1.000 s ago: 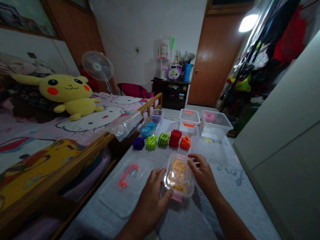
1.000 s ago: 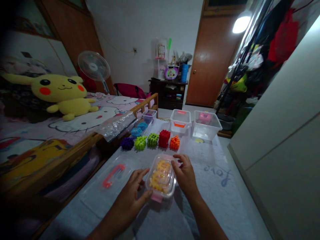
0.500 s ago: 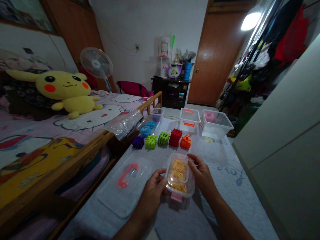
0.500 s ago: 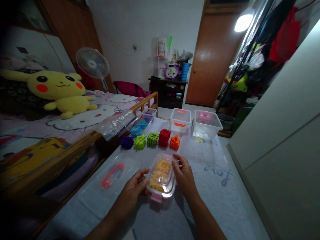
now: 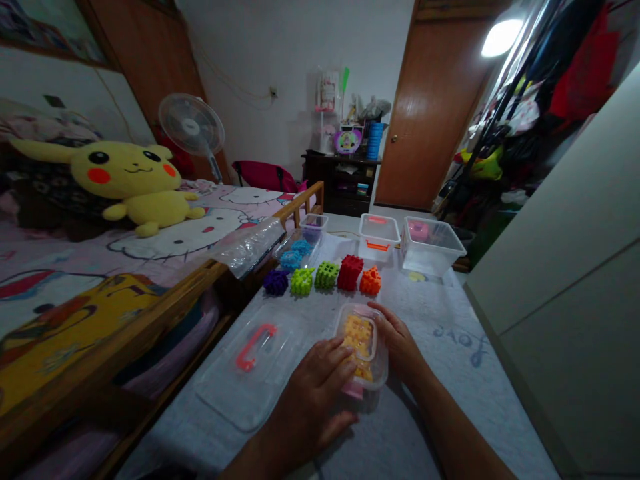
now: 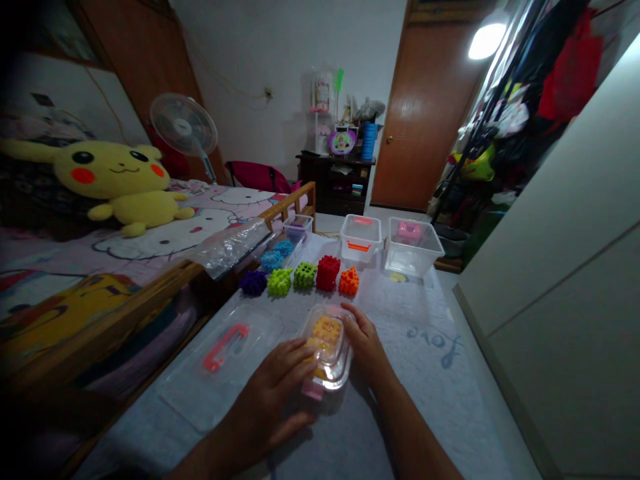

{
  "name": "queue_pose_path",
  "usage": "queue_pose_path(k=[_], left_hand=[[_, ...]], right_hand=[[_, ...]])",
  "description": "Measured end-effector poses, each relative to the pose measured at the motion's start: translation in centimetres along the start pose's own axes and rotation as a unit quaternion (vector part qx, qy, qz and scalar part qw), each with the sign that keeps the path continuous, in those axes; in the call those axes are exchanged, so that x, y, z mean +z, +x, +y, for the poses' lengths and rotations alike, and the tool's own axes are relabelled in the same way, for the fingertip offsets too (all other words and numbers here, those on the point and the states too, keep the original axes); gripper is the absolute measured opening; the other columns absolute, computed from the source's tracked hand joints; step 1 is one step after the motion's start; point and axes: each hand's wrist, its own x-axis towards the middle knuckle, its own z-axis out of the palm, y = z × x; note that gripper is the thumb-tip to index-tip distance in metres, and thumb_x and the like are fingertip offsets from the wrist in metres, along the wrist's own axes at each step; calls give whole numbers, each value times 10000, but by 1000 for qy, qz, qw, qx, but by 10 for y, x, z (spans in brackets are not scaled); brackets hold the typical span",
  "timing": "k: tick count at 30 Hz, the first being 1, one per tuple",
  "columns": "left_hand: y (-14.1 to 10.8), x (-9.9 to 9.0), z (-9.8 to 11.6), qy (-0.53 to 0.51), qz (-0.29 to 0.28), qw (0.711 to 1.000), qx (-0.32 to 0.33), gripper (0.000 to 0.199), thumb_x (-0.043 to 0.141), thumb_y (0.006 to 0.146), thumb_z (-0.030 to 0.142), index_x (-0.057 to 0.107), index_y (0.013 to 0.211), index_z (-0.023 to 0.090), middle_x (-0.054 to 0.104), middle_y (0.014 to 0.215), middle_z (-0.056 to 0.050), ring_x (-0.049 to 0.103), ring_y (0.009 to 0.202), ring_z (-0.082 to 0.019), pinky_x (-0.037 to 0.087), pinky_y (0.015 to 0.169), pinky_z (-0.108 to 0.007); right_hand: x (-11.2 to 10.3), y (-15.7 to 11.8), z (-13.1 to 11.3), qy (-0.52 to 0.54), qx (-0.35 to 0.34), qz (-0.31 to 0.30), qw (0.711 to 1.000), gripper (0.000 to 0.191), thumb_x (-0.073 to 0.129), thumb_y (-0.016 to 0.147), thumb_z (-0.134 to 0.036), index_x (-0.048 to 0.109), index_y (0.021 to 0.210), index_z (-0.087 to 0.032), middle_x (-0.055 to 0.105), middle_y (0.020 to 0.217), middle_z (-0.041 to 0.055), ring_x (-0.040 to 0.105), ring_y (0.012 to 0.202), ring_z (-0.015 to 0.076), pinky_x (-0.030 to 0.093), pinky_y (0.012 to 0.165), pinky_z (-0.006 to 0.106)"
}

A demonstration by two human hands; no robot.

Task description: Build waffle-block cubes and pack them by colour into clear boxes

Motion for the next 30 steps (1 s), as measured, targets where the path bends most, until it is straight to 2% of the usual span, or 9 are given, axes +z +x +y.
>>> queue_pose_path(k=[2, 6, 13, 19, 25, 30], left_hand=[[0, 3, -2, 23, -7, 1000, 15, 535, 653, 832, 239, 520, 1350, 229, 564, 1383, -116, 443, 1348, -299, 370, 1121, -523], [3, 9, -3, 44, 31, 998, 19, 356, 543, 909, 192, 620, 1254, 241, 658, 1267, -99, 541, 1269, -265, 432, 1085, -468], [7, 5, -1, 53, 63, 996, 36, 332, 545, 910, 175, 649, 1212, 267, 693, 1207, -81, 596, 1207, -252, 480, 1047, -438], [12, 6, -2, 100, 137, 979, 111, 213, 591, 891, 194, 667, 1089, 186, 731, 1097, -77, 659, 1098, -210, 547, 970, -357], [14, 3, -2, 99, 130, 981, 106, 188, 604, 887, 212, 660, 1066, 190, 739, 1062, -54, 670, 1070, -192, 547, 964, -329], [13, 1, -1, 79, 105, 988, 83, 193, 604, 885, 201, 652, 1072, 199, 730, 1087, -54, 651, 1104, -196, 526, 986, -328]], right_hand=[[1, 0, -2, 37, 11, -9, 999, 566, 765, 703, -480, 595, 1169, -205, 732, 1017, 72, 692, 832, 232, 540, 774, 389], [1, 0, -4, 54, 12, -20, 998, 529, 775, 709, -445, 602, 1160, -229, 739, 987, 43, 690, 789, 200, 539, 751, 352], [-3, 2, 0, 4, -8, -29, 1000, 482, 738, 754, -453, 644, 1168, -225, 725, 1093, 67, 685, 879, 213, 535, 807, 364], [-8, 7, 3, -48, -26, -34, 998, 469, 713, 766, -498, 688, 1145, -223, 714, 1136, 79, 667, 958, 249, 514, 860, 391], [-6, 7, 0, -79, -43, -34, 995, 424, 694, 778, -506, 711, 1103, -234, 717, 1135, 64, 650, 1003, 256, 496, 902, 401], [-5, 6, -2, -79, -36, -30, 996, 444, 692, 773, -513, 710, 1106, -219, 716, 1136, 72, 652, 1000, 261, 507, 880, 398]])
